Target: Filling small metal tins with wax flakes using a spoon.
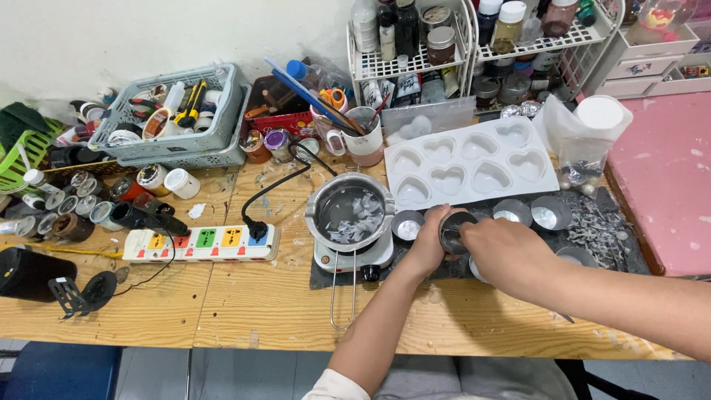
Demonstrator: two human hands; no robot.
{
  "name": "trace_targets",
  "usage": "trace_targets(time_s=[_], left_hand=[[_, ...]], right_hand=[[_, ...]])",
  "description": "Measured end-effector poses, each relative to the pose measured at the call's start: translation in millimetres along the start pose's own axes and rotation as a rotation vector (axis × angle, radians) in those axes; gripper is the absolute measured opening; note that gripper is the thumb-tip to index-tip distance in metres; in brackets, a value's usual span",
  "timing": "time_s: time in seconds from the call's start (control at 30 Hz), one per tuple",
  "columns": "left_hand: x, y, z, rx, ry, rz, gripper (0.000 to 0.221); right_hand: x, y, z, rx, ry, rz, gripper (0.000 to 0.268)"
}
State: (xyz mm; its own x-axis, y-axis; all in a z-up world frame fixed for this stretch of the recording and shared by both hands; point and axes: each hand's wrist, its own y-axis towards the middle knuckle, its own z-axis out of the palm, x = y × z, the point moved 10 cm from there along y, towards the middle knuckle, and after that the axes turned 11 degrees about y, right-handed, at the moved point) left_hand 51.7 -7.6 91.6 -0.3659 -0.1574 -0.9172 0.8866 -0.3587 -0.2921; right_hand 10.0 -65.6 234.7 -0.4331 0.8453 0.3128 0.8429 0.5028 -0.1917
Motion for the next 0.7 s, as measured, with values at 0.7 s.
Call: trace_targets(time_s=[0.7], left_hand=[[-19,15,-19,-0.091,-0.148,0.478,0.053]], right_hand=[[-53,33,41,0.389,1.044,0.203,0.041]])
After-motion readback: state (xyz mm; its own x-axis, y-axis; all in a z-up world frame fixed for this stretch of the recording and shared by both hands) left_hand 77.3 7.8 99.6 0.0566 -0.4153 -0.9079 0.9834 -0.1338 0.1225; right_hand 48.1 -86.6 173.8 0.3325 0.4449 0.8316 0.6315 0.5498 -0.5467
